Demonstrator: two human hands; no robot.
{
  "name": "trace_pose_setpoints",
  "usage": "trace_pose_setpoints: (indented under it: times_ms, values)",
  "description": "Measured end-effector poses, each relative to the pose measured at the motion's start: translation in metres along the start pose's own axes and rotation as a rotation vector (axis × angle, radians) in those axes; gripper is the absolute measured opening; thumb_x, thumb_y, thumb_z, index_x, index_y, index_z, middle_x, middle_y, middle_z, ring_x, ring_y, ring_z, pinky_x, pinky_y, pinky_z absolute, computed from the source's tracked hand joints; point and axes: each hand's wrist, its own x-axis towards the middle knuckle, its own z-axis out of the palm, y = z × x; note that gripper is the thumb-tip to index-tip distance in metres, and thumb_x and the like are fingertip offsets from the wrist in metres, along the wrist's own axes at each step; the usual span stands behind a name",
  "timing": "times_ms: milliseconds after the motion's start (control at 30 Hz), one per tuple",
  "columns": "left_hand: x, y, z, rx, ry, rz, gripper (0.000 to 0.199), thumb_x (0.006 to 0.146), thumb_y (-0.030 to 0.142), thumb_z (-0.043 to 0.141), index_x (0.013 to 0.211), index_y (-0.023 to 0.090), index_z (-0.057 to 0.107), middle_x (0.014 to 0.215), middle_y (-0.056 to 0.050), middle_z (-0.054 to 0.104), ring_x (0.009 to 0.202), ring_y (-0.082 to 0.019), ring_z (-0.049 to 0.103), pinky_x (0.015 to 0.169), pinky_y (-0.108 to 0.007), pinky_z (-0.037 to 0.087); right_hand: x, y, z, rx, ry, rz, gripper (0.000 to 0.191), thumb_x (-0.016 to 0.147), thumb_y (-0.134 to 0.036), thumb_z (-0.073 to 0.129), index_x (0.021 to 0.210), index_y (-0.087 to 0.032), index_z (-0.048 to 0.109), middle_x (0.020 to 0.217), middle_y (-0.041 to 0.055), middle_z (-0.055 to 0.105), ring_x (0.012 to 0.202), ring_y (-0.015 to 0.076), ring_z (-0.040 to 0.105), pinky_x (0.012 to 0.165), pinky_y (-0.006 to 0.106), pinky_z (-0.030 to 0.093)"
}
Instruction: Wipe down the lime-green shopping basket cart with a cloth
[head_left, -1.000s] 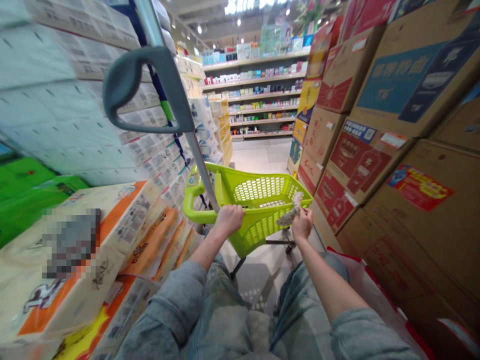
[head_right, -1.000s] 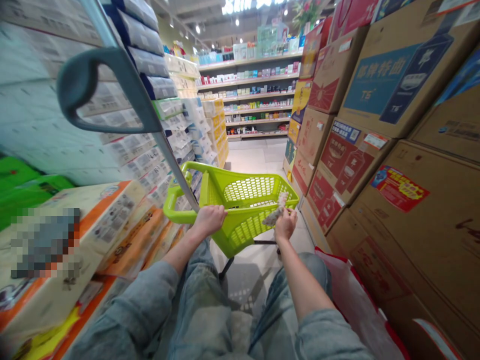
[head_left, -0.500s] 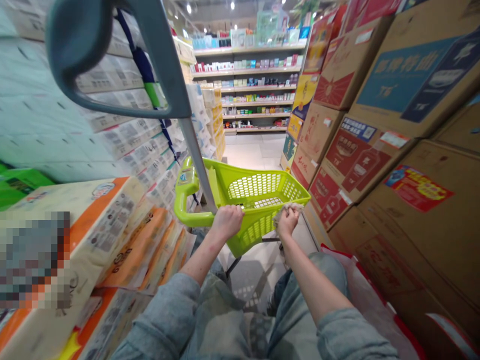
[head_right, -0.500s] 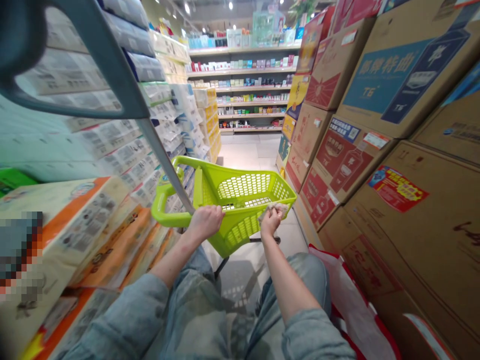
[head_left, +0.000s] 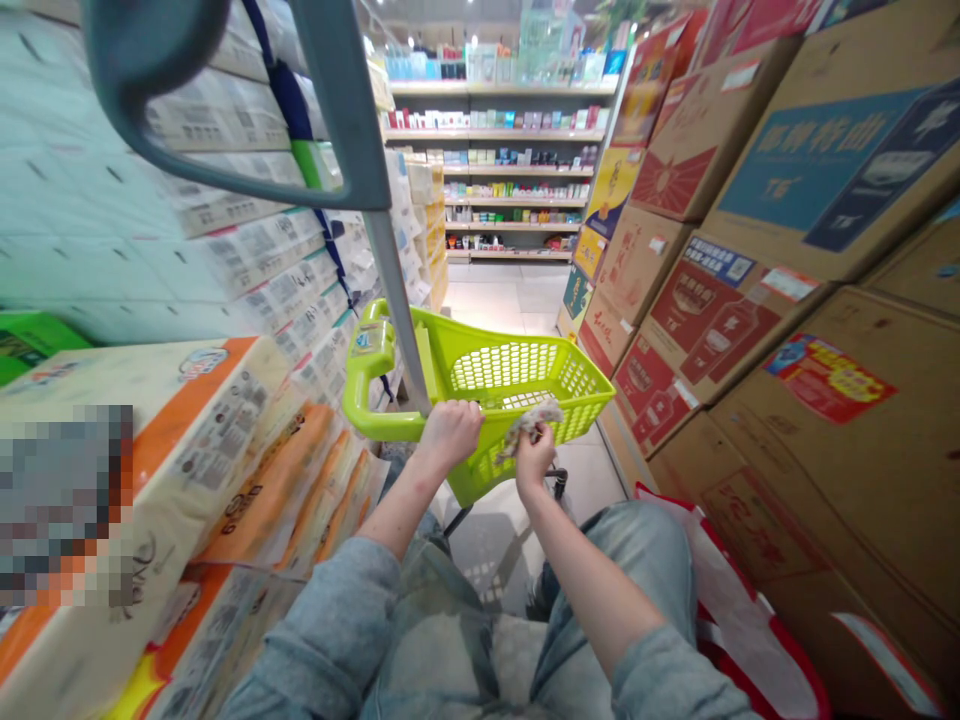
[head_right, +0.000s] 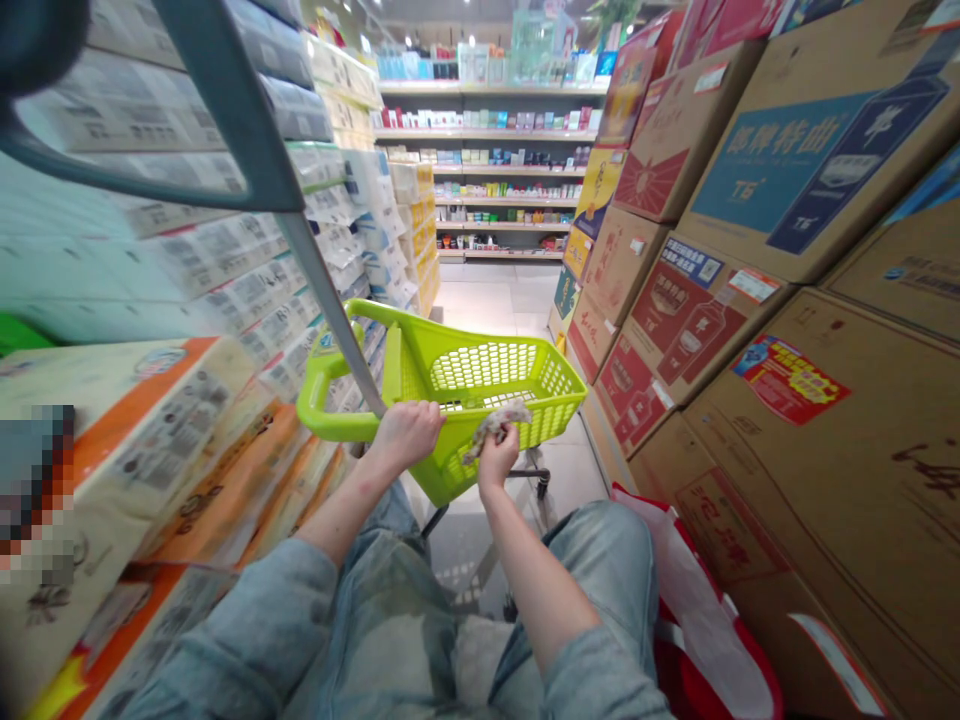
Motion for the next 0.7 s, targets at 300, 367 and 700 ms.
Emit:
trace_pose_setpoints:
  times_ms: [300,367,700]
  values:
    - [-0.003,0.003,0.003,-0.028,-0.009,-0.034,0.031,0.093,0.025,0.031,0.085,0.010,0.056,0.077,-0.014,0.060,0.076,-0.022,0.058,0.065,-0.032,0.036,0.040,0.059,-0.012,-0.138,0.174,0.027,0.023,0.076,-0.024,0.039,0.090,-0.016,0.056,0.086,0.0120,0.059,0.082,0.0222,0.054,0.076,0.033,0.042]
    - [-0.003,0.004,0.004,-0.036,-0.010,-0.032,0.031,0.093,0.025,0.030,0.085,0.010,0.056,0.077,-0.014,0.060,0.076,-0.022,0.058,0.066,-0.032,0.036,0.032,0.064,-0.009,-0.118,0.071,0.027,0.022,0.074,-0.023,0.039,0.088,-0.016,0.056,0.086,0.0119,0.058,0.084,0.0228,0.053,0.079,0.035,0.041]
    - [-0.003,0.001,0.005,-0.012,0.003,-0.030,0.032,0.093,0.026,0.029,0.085,0.010,0.056,0.077,-0.014,0.060,0.075,-0.024,0.058,0.065,-0.033,0.037,-0.016,0.056,0.004,0.016,-0.264,0.034,0.025,0.067,-0.024,0.042,0.081,-0.016,0.061,0.082,0.0118,0.066,0.081,0.0243,0.057,0.079,0.036,0.045]
